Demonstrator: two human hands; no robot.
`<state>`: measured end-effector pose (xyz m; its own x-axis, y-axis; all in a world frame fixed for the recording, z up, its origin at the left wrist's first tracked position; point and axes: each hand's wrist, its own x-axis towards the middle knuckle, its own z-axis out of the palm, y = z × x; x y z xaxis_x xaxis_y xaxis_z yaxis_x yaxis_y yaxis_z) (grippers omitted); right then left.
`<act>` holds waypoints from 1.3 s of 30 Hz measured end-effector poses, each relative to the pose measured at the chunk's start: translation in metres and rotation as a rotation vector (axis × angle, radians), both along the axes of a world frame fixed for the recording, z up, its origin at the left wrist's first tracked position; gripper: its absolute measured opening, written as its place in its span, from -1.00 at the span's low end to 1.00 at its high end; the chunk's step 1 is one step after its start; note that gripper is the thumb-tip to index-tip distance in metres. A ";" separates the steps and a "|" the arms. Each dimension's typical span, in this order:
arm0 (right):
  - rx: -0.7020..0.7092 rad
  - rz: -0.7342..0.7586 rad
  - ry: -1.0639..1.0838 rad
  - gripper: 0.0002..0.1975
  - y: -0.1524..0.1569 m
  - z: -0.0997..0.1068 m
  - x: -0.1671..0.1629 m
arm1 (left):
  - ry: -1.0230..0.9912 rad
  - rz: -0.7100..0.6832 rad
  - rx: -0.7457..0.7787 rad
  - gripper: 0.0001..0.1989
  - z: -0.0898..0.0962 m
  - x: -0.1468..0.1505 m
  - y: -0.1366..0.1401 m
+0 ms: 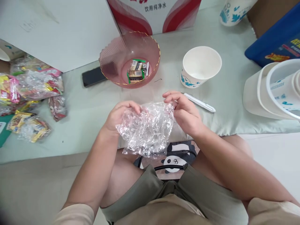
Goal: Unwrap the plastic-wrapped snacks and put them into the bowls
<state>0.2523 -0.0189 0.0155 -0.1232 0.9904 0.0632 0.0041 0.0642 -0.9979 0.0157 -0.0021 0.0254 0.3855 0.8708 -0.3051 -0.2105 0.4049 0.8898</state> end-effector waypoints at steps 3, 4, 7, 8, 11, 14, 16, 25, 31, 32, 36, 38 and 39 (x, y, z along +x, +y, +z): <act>-0.139 0.057 0.112 -0.49 -0.001 -0.001 -0.004 | -0.017 -0.001 0.012 -0.64 0.000 0.001 0.000; -0.188 0.082 0.104 -0.41 -0.001 -0.001 -0.005 | 0.028 0.013 0.049 -0.66 0.000 0.002 0.000; -0.273 0.097 0.006 -0.34 -0.001 -0.001 -0.008 | 0.182 0.073 0.192 -0.74 -0.001 0.002 0.000; -0.274 0.072 -0.007 -0.38 -0.001 -0.002 -0.008 | 0.211 0.107 0.223 -0.68 -0.002 0.002 0.001; -0.230 -0.032 0.043 -0.49 0.001 -0.003 -0.008 | 0.206 0.273 0.240 -0.56 -0.004 0.000 0.003; -0.213 -0.070 0.096 -0.53 0.000 -0.003 -0.009 | 0.070 0.280 0.145 -0.56 -0.003 0.001 0.002; -0.209 -0.079 0.105 -0.55 0.000 -0.002 -0.009 | -0.005 0.105 0.031 -0.55 -0.001 0.004 -0.001; -0.424 0.181 0.098 -0.65 0.004 -0.003 -0.002 | 0.159 0.064 -0.013 -0.73 -0.001 0.016 -0.007; -0.436 0.139 0.232 -0.77 0.002 0.005 -0.002 | 0.171 0.048 -0.011 -0.71 0.007 0.002 -0.003; -0.410 0.131 0.274 -0.80 0.002 0.008 0.000 | 0.147 0.047 0.000 -0.72 0.009 0.000 -0.003; -0.336 0.146 0.341 -0.86 0.002 0.012 0.012 | 0.106 0.025 0.029 -0.75 0.015 0.001 -0.001; -0.289 0.122 0.265 -0.85 0.002 0.009 0.020 | 0.126 0.024 0.046 -0.66 0.013 0.005 0.000; -0.247 0.111 0.194 -0.82 0.002 0.008 0.024 | 0.154 0.035 0.071 -0.64 0.011 0.008 0.000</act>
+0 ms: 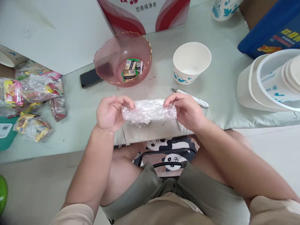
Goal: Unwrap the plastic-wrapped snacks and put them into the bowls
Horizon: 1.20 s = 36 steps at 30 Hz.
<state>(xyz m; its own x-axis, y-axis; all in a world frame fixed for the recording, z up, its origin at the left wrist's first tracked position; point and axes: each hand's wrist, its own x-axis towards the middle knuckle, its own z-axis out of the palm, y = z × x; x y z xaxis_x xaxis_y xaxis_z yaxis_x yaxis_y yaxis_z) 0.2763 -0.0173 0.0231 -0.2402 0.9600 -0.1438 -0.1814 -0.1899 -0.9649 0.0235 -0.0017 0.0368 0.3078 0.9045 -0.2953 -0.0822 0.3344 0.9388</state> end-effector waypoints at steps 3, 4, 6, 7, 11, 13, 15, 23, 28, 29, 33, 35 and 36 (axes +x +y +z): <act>0.204 0.009 -0.276 -0.72 0.000 -0.006 0.012 | 0.149 0.035 0.153 -0.74 -0.005 0.009 0.002; 0.271 -0.017 -0.362 -0.70 0.000 -0.007 0.016 | 0.202 0.022 0.206 -0.77 -0.005 0.012 0.003; 0.350 -0.117 -0.441 -0.70 0.001 -0.007 0.021 | 0.288 -0.066 0.276 -0.81 -0.005 0.018 0.005; 0.351 -0.151 -0.423 -0.72 0.001 -0.007 0.022 | 0.312 -0.131 0.296 -0.83 -0.003 0.021 0.006; 0.180 0.130 -0.249 -0.56 -0.002 -0.003 0.015 | 0.346 -0.339 0.401 -0.89 0.001 0.026 0.012; 0.105 0.331 -0.290 -0.59 -0.003 -0.002 0.007 | 0.390 -0.322 0.497 -0.84 -0.001 0.026 0.016; 0.067 0.445 -0.360 -0.72 -0.005 -0.001 0.000 | 0.466 -0.235 0.633 -0.74 -0.004 0.025 0.019; 0.056 0.363 -0.363 -0.80 -0.002 0.006 -0.011 | 0.708 -0.057 1.043 -0.88 0.005 0.045 -0.004; 0.195 0.315 -0.273 -0.81 -0.002 0.007 -0.007 | 0.554 -0.284 0.594 -0.59 0.001 0.044 -0.007; 0.213 0.322 -0.266 -0.79 -0.002 0.006 -0.005 | 0.507 -0.303 0.512 -0.56 -0.001 0.043 -0.006; 0.247 0.224 -0.363 -0.74 -0.002 -0.002 0.001 | 0.338 -0.226 0.341 -0.59 -0.011 0.042 -0.001; 0.296 0.034 -0.459 -0.76 -0.001 -0.005 0.003 | 0.306 -0.184 0.300 -0.59 -0.012 0.044 0.000; 0.329 -0.038 -0.481 -0.71 -0.001 -0.005 0.003 | 0.296 -0.183 0.283 -0.57 -0.012 0.045 0.000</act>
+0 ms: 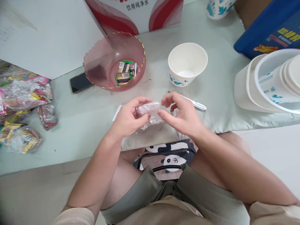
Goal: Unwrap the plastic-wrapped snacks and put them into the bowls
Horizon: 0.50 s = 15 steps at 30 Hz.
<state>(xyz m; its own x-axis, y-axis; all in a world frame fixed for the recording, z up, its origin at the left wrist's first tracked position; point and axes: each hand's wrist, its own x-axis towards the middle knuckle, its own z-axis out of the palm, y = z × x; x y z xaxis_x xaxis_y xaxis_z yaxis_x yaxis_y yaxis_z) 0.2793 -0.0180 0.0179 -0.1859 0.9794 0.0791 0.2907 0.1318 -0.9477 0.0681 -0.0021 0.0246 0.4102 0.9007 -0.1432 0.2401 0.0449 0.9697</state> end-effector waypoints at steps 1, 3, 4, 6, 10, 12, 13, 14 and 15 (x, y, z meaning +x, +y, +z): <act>0.036 -0.027 0.002 -0.65 0.000 0.000 0.000 | -0.010 -0.010 -0.015 -0.56 0.001 0.001 0.000; 0.040 0.010 0.012 -0.61 0.001 0.001 -0.001 | -0.034 -0.041 -0.040 -0.52 0.003 0.002 0.000; 0.019 0.035 0.013 -0.67 0.001 0.002 -0.001 | -0.046 -0.046 -0.051 -0.51 0.005 0.002 0.000; -0.009 0.015 0.020 -0.84 0.001 0.003 -0.003 | -0.059 -0.022 -0.072 -0.54 0.006 0.003 0.002; 0.027 -0.119 0.071 -0.90 0.000 0.006 -0.004 | -0.080 0.033 -0.110 -0.63 0.003 0.004 0.006; 0.076 -0.217 0.061 -0.88 0.002 0.010 0.000 | -0.090 0.036 -0.099 -0.69 0.002 0.004 0.008; 0.124 -0.297 0.046 -0.87 0.005 0.014 0.004 | -0.091 0.041 -0.082 -0.73 0.002 0.004 0.009; 0.182 -0.382 0.013 -0.89 0.011 0.019 0.009 | -0.090 0.051 -0.058 -0.76 0.002 0.004 0.009; 0.242 -0.467 -0.033 -0.94 0.018 0.026 0.016 | -0.092 0.062 -0.029 -0.79 0.003 0.003 0.010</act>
